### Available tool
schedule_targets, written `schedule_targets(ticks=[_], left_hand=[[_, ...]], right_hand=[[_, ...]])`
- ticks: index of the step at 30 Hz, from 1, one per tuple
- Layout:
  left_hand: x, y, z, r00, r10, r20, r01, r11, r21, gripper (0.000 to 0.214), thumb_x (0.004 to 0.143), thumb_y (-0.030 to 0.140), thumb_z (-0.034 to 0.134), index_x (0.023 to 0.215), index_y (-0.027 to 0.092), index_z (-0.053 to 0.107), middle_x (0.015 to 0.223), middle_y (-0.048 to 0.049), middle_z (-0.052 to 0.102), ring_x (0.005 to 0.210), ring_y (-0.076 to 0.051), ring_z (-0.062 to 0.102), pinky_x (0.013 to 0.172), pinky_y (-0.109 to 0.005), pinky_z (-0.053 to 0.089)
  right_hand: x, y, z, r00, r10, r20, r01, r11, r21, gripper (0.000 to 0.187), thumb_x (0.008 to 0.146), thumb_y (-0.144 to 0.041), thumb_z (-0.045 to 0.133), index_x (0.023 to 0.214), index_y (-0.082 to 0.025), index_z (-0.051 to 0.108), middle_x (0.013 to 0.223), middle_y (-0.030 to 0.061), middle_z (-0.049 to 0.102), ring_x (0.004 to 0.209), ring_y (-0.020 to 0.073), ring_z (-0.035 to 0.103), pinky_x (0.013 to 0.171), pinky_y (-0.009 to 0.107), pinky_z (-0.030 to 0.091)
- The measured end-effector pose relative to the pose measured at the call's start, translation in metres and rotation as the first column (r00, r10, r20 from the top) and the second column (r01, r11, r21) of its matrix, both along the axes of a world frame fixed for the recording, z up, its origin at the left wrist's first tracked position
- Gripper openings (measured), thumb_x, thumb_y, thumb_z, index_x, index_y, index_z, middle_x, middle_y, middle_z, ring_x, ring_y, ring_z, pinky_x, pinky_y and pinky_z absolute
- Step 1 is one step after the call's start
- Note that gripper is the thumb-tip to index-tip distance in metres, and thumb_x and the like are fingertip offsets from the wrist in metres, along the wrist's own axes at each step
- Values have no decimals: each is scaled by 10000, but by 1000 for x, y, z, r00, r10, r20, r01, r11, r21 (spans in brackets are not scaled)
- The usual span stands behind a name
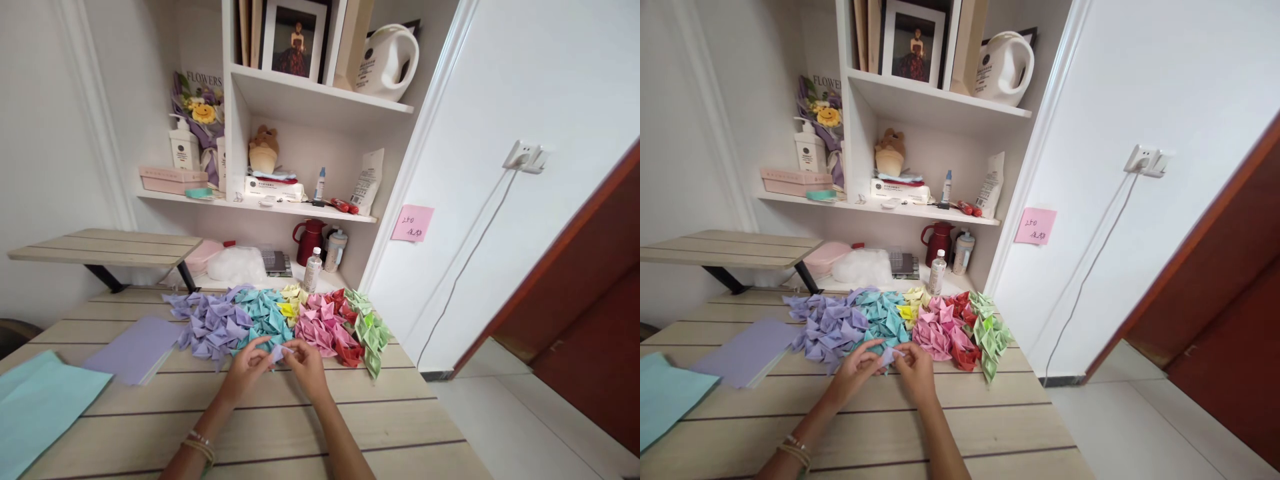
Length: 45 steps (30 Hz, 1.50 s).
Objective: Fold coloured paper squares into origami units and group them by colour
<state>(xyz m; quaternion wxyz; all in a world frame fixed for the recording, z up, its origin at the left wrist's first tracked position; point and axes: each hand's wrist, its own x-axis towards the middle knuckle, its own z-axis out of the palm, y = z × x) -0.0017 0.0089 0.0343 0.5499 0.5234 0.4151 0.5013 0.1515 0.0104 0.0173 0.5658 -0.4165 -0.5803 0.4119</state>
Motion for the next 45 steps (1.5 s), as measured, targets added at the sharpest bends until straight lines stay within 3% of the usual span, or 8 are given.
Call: schedule_targets(ticks=[5,10,17,25,31,37,41,45], left_hand=[[0,7,-9,999,48,8,-48,999,18,274,558,365,717,713,151,649,673,-49,696,655,-199,646,591,-254,485],[-1,12,-14,987,67,147,-43,987,-156,375,471,390,764,716,144,623,646,-41,702,594,-186,647,578,-269,490],[1,10,-14,986,-10,166,44,978,-202,408,476,415,762,746,158,596,654,-56,712,626,-209,667,629,-307,508],[3,11,-18,986,10,168,0,998,-57,311,543,408,722,675,191,544,584,4,671,590,-187,647,626,-307,518],[1,3,-10,993,59,101,-62,998,23,317,587,406,688,766,148,649,707,-51,694,697,-228,652,670,-331,524],[3,7,-14,996,43,79,-41,999,-22,340,542,330,744,800,131,648,684,-61,708,644,-206,656,634,-301,521],[0,12,-22,996,80,36,-82,995,60,312,548,331,737,782,136,671,722,-67,720,672,-205,658,633,-282,519],[-5,13,-25,984,128,-128,-103,978,182,226,594,333,699,749,169,706,735,-50,728,709,-220,659,651,-282,521]], right_hand=[[1,-3,4,998,45,32,-46,999,25,265,698,-366,629,866,-164,664,653,32,640,554,137,562,489,225,451],[-2,-3,4,983,142,-120,-142,990,5,377,665,-310,660,1016,-179,612,803,49,655,628,143,593,558,252,486],[-4,-2,4,999,47,-14,-46,999,27,254,685,-202,599,934,-176,643,789,46,673,640,158,602,541,239,474],[-4,-7,7,979,-129,159,98,977,189,218,669,-107,535,815,-185,677,715,29,671,607,157,599,535,227,467],[-2,-5,6,964,-227,137,171,927,333,214,700,-111,525,796,-195,697,793,55,683,717,173,620,610,252,492],[-2,-8,9,960,-202,195,126,931,343,233,709,-110,523,806,-219,704,860,62,676,791,181,625,674,281,510],[-1,-7,8,962,-144,232,72,953,293,204,710,-150,555,856,-209,685,861,57,674,782,182,625,638,266,518],[3,-5,6,942,-151,298,62,955,289,261,720,-212,601,977,-205,644,879,61,662,731,175,618,612,258,505]])
